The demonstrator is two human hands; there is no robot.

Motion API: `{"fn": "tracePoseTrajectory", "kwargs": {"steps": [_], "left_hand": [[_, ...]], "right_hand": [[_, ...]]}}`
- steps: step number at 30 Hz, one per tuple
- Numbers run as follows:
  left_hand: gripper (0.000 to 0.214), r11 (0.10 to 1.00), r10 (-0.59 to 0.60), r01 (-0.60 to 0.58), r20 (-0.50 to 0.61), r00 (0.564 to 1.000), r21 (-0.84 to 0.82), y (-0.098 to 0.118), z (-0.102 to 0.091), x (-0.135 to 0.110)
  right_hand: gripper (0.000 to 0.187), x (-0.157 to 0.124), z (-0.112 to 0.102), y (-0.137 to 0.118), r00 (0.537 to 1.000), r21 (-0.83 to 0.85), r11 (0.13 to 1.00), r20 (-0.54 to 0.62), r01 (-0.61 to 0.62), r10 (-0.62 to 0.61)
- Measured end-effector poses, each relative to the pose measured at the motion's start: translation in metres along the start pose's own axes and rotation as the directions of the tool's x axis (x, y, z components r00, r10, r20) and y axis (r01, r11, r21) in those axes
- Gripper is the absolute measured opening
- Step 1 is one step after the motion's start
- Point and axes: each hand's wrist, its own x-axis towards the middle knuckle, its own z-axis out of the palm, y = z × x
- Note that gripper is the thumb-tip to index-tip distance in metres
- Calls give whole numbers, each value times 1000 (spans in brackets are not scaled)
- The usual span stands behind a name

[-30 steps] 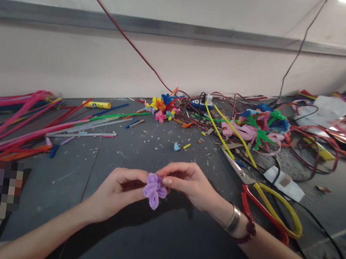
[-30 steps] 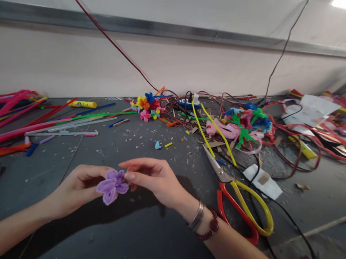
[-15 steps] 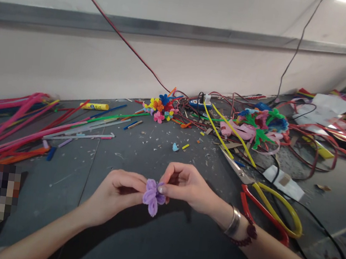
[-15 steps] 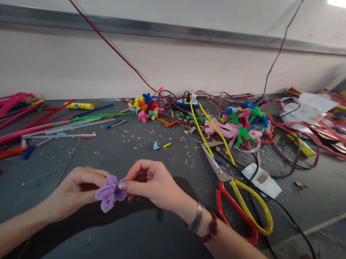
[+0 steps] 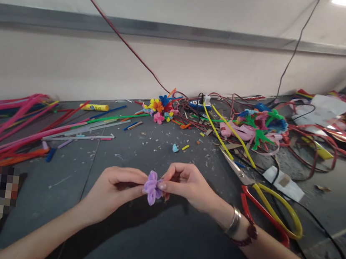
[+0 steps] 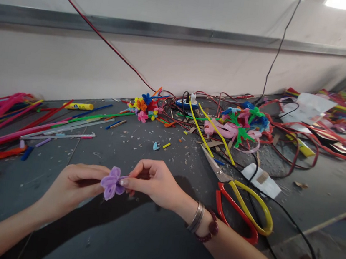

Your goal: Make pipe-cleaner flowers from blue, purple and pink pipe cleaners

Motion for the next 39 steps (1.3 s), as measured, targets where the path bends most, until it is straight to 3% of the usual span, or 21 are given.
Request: {"fn": "tracePoseTrajectory", "kwargs": {"steps": [5,10,12,14,18,20,24,28,34,39], "left_hand": [[12,980,-80,87,46,996,-178,2,1,0],[12,978,-87,102,92,992,-184,-6,4,-1],[13,991,-74,81,73,995,-105,-9,1,-1],[20,999,-54,54,-16,998,-5,-9,-4,-1],[31,996,-82,87,-199,977,17,12,-9,-1],[28,986,-163,168,-181,970,8,27,-6,-1],[10,974,-187,207,-184,965,91,42,2,-1],[10,964,-214,234,-155,965,124,38,4,-1],[12,957,-184,205,-119,976,206,33,8,-3],[15,940,-321,327,-71,944,98,30,8,-1]], "right_hand": [[18,2,-1,0,993,124,986,61,-108,101],[19,2,-1,1,986,141,977,69,-162,154],[18,3,-1,2,994,130,985,39,-111,107],[16,3,-1,3,1000,108,994,-24,-17,19],[14,2,3,3,981,8,992,-148,127,-124],[13,0,6,3,976,-37,989,-163,143,-147],[11,-4,10,3,977,-75,985,-134,158,-167],[13,-5,10,4,974,-137,970,-83,198,-211],[14,-4,8,6,964,-308,929,-101,206,-247],[9,-4,8,7,959,-359,914,-130,191,-252]]}}
